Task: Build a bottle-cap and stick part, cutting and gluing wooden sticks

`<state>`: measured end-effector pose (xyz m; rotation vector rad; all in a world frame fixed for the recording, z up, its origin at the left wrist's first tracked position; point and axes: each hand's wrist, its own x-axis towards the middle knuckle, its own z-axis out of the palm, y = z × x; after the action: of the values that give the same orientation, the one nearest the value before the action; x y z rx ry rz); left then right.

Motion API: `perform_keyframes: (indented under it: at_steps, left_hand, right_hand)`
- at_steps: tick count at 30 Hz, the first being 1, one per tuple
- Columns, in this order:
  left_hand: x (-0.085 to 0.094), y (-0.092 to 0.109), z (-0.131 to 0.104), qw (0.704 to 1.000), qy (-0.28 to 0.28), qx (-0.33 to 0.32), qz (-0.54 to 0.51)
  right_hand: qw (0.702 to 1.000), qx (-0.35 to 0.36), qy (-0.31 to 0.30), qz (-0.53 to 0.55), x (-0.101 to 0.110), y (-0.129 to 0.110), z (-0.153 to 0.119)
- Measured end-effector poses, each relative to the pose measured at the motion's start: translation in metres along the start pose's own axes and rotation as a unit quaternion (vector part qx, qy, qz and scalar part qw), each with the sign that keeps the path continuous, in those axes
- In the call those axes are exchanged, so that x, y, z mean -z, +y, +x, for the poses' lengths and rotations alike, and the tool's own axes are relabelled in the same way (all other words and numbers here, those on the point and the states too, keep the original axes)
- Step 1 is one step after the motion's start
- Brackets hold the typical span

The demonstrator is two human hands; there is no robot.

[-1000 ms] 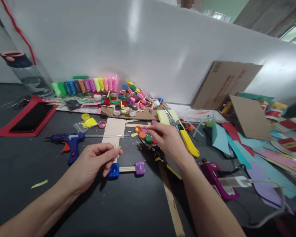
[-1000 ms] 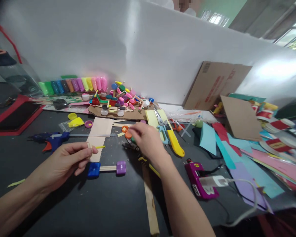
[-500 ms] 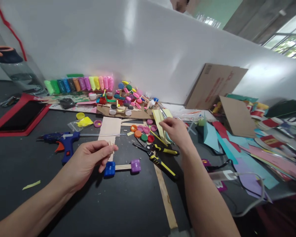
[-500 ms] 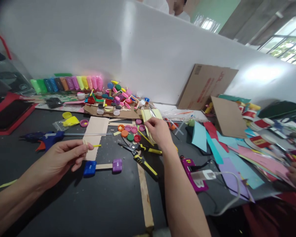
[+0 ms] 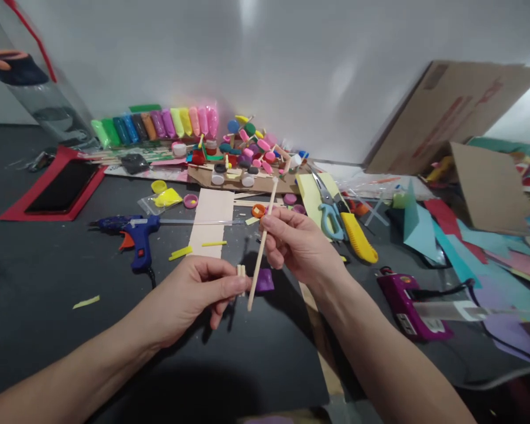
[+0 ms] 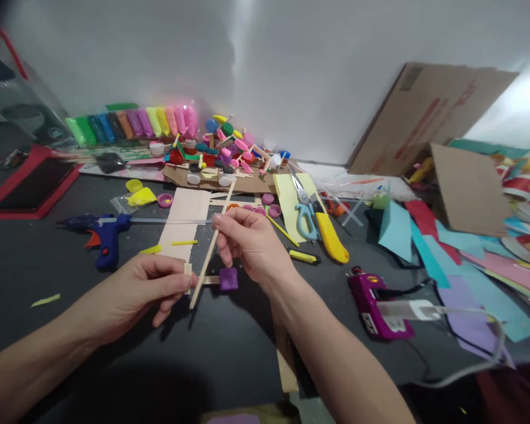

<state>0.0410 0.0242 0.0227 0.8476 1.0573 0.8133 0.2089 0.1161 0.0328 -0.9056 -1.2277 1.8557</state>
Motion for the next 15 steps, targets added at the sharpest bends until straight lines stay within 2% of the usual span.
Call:
perform_keyframes:
  at_steps: [5, 15]
  left_hand:
    - [0.0019, -0.0019, 0.001, 1.0, -0.013, 0.006, 0.023]
    - [-0.0004, -0.0014, 0.0021, 0.999, 0.026, -0.01, 0.029]
  right_hand:
    - [0.999, -0.018, -0.006, 0.036, -0.0016, 0.0032, -0.0006]
    - [0.997, -0.034, -0.026, 0.064, -0.0062, 0.0088, -0.0004]
